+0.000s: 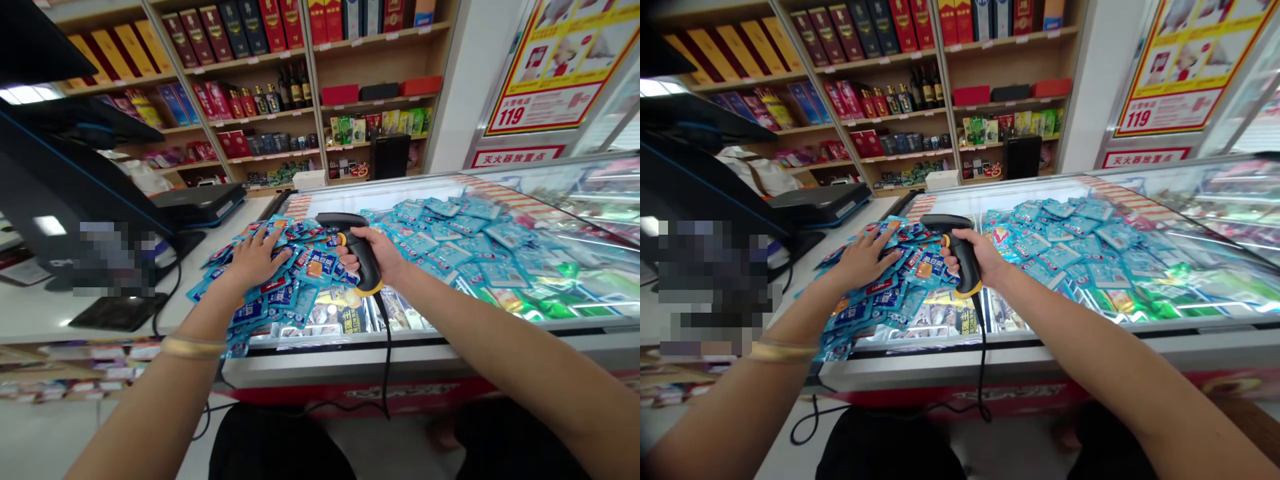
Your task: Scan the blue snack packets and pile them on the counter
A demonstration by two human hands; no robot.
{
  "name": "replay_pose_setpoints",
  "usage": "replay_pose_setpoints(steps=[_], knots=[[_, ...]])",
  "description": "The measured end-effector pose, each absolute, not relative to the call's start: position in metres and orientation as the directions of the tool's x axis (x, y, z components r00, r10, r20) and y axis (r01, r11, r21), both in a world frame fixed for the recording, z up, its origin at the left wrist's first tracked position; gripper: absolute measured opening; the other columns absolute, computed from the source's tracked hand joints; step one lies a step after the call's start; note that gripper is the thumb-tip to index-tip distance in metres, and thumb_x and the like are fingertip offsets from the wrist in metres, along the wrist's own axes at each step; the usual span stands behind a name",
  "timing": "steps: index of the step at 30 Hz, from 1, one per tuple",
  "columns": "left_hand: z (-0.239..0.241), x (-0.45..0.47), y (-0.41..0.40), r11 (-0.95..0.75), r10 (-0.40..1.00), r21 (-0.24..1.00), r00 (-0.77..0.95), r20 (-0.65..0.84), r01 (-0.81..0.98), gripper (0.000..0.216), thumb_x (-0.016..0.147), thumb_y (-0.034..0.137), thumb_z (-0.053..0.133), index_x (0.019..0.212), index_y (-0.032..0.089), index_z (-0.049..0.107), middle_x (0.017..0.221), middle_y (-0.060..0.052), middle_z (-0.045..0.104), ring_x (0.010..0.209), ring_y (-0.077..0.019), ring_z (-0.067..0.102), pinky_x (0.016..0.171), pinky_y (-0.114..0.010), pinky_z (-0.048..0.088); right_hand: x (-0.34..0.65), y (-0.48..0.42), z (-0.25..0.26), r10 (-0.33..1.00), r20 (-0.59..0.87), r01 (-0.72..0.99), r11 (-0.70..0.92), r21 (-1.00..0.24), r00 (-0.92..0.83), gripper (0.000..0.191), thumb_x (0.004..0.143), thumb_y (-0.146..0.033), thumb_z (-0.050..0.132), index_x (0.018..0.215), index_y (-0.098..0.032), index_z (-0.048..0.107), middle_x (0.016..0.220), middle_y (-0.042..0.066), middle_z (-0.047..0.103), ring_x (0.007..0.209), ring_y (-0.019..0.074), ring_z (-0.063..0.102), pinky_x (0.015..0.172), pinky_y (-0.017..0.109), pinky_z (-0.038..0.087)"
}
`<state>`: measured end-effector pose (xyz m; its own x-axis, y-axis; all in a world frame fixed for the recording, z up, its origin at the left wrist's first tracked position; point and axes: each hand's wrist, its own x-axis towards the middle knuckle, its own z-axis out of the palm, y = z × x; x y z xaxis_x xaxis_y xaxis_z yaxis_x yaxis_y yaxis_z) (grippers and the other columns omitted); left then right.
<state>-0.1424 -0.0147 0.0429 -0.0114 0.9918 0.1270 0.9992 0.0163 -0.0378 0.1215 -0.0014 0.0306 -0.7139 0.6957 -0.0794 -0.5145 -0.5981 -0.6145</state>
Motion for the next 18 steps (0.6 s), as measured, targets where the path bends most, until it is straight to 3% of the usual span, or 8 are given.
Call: replay_pose_setpoints(steps=[8,14,18], knots=[[0.052,-0.133,-0.002,0.034,0.998,-0.033,-0.033,0.059,0.999,0.07,0.096,0.06,0.03,0.16,0.033,0.021,0.168,-0.012,0.02,0.152,-0.0427,0.019,0.117,-0.063,0.023,0.125,-0.003,0.021,0.715,-0.111,-0.531,-0.605,-0.594,-0.691,0.016,0.094,-0.028,0.043,0.09,-0.016,0.053,0.064,0.003,0.055,0.047,0.0103,0.046,0.04,0.018,0.042],[0.059,-0.12,-0.008,0.022,0.967,-0.047,-0.009,0.254,0.999,0.068,0.096,0.057,0.032,0.157,0.028,0.032,0.166,-0.013,0.026,0.153,-0.0414,0.02,0.118,-0.062,0.022,0.136,-0.001,0.025,0.714,-0.08,-0.546,-0.598,-0.586,-0.696,0.015,0.092,-0.029,0.048,0.091,-0.016,0.053,0.065,0.001,0.052,0.048,0.0099,0.045,0.04,0.018,0.042],[0.07,-0.088,-0.009,-0.149,0.903,0.047,0.117,0.413,0.988,0.063,0.094,0.05,0.04,0.149,0.019,0.044,0.156,-0.014,0.043,0.147,-0.0322,0.034,0.12,-0.049,0.027,0.164,0.0,0.034,0.744,-0.064,-0.571,-0.562,-0.599,-0.665,0.016,0.091,-0.029,0.047,0.089,-0.015,0.054,0.066,0.002,0.053,0.048,0.009,0.045,0.04,0.017,0.042]])
